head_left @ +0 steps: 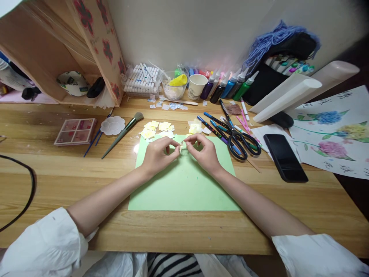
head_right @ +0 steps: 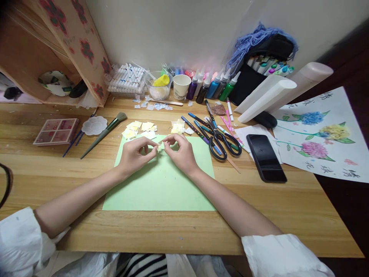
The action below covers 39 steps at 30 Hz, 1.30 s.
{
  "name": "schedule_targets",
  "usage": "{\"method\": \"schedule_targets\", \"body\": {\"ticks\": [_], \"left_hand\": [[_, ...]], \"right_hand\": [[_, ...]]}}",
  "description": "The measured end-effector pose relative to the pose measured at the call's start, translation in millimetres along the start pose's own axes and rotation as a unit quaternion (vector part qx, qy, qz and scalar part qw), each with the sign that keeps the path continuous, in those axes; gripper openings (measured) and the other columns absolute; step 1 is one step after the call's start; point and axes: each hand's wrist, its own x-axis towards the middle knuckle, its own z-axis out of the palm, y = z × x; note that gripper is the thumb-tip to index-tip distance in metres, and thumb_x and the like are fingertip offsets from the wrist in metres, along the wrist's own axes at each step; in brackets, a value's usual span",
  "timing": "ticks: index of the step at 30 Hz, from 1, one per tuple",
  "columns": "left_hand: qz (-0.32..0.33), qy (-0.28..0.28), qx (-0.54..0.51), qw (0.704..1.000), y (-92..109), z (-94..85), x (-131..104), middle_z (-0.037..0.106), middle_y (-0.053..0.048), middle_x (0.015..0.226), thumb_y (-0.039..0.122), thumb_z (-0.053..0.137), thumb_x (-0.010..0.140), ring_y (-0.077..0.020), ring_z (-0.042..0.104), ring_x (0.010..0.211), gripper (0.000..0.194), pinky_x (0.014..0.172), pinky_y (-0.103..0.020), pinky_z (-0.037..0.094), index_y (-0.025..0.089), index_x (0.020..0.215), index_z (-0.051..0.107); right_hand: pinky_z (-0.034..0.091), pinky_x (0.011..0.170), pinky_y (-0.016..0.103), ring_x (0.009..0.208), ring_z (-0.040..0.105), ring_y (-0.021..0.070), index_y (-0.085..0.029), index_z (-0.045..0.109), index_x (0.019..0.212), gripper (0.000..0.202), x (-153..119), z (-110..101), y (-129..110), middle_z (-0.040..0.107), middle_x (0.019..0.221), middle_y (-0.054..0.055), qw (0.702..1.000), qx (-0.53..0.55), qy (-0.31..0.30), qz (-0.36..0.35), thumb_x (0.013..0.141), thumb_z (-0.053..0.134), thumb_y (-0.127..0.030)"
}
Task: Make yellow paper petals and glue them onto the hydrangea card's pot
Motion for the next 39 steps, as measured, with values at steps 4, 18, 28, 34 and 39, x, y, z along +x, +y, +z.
{"method": "schedule_targets", "body": {"ticks": [4,18,28,34,39], "left_hand": [[0.015,0.001,-0.017,1.000,1.0,-0.6,0.1,0.065,0.002,0.068,0.018,0.060,0.077,-0.0064,0.048,0.052,0.004,0.053,-0.020,0.039,0.018,0.075,0.064],[-0.021,-0.014,-0.046,0.999,3.6,-3.1,1.6,0.060,-0.002,0.083,0.024,0.057,0.080,-0.0108,0.052,0.067,0.009,0.060,-0.024,0.043,0.018,0.087,0.056],[-0.014,-0.042,-0.062,0.997,2.2,-2.7,2.8,0.058,-0.001,0.076,0.023,0.049,0.087,-0.0132,0.052,0.073,0.009,0.069,-0.027,0.042,0.019,0.081,0.054],[-0.025,-0.046,-0.076,0.996,1.6,-2.3,2.2,0.060,-0.001,0.077,0.025,0.049,0.088,-0.0129,0.053,0.072,0.011,0.068,-0.027,0.042,0.018,0.083,0.056],[-0.013,-0.038,-0.069,0.997,0.7,-1.5,3.0,0.060,-0.002,0.082,0.024,0.051,0.087,-0.0125,0.053,0.073,0.007,0.067,-0.026,0.043,0.018,0.087,0.055]], "right_hand": [[0.041,0.070,0.030,0.078,0.056,0.0156,-0.021,0.061,0.090,0.011,0.7,0.6,0.5,0.063,0.084,0.002,1.000,0.001,-0.004,0.002,0.079,0.058,-0.021],[0.040,0.069,0.031,0.073,0.050,0.0167,-0.022,0.054,0.073,0.008,-1.9,-1.2,-5.8,0.059,0.072,0.000,0.995,-0.043,0.038,-0.084,0.077,0.059,-0.017],[0.041,0.069,0.032,0.073,0.049,0.0172,-0.023,0.054,0.076,0.007,-1.9,-3.3,-7.5,0.057,0.073,0.000,0.994,-0.033,0.013,-0.099,0.078,0.057,-0.017],[0.040,0.068,0.029,0.073,0.050,0.0155,-0.022,0.054,0.077,0.005,-0.3,-2.8,-5.4,0.057,0.074,0.000,0.997,0.002,-0.015,-0.073,0.079,0.057,-0.017],[0.040,0.068,0.030,0.073,0.050,0.0157,-0.022,0.053,0.073,0.007,-0.3,-2.2,-4.7,0.056,0.072,0.000,0.998,-0.006,-0.016,-0.061,0.079,0.056,-0.018]]}}
